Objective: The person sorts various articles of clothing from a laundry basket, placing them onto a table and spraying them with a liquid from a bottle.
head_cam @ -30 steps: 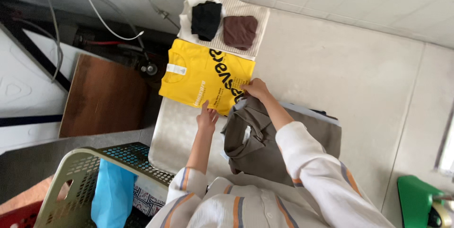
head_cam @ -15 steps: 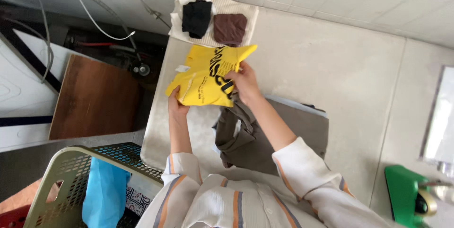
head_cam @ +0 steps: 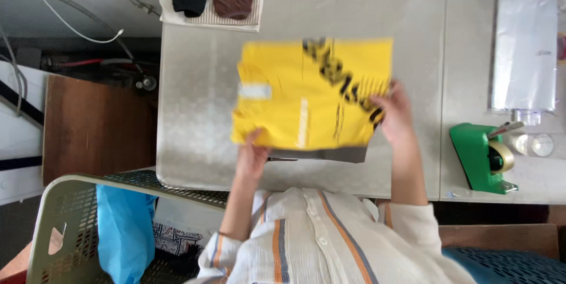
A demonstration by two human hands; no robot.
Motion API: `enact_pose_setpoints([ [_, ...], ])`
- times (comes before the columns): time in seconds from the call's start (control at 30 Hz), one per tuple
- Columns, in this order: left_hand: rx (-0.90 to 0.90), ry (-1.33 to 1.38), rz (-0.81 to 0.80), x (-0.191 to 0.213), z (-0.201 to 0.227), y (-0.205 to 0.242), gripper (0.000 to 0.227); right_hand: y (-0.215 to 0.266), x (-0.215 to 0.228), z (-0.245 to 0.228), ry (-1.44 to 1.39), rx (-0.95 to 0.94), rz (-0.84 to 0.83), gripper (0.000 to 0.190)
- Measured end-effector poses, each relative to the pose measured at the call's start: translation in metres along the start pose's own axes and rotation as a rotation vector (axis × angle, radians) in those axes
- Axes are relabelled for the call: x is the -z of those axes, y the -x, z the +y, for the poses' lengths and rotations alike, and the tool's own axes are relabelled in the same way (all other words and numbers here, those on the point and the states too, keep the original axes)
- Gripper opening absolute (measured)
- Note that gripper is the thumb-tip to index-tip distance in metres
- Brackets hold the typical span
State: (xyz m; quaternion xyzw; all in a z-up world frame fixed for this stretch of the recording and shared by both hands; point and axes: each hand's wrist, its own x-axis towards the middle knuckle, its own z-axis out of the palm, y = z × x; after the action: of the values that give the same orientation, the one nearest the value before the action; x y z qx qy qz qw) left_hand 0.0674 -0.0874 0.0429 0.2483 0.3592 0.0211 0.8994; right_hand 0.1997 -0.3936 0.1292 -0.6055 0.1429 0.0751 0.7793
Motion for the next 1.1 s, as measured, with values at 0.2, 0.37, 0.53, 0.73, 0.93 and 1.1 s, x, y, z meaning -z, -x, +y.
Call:
enact_pose_setpoints([
  [0.2, 0.166, -0.119, 0.026, 0.035, -0.04, 0.011, 0.042, 0.025, 0.047, 0.064, 0.134, -0.098, 0.109, 0.045],
  [0.37, 0.108, -0.181, 0.061, 0.005, -0.018, 0.035, 0.043, 0.035, 0.037, 0.047, 0.32, 0.031, 0.116, 0.044],
  [0.53, -0.144, -0.438, 0.288, 0.009, -0.028, 0.051, 0.038, 0.054, 0.033, 0.036, 0.801, 0.28, 0.238, 0.049],
  [0.73, -1.045, -1.495, 0.148, -0.063, -0.01, 0.055, 0.07, 0.067, -0.038, 0.017, 1.219, 0.63, 0.164, 0.058],
  [0.93, -1.169, -2.063, -0.128, -0.124, -0.041, -0.007, 0.058, 0.045, -0.089, 0.039, 1.409, 0.819, -0.011, 0.058],
  [1.1, -1.113, -1.913, -0.121, -0.098, 0.003, -0.057, 0.058, -0.007, -0.01, 0.05, 1.541, 0.536, 0.007, 0.064],
])
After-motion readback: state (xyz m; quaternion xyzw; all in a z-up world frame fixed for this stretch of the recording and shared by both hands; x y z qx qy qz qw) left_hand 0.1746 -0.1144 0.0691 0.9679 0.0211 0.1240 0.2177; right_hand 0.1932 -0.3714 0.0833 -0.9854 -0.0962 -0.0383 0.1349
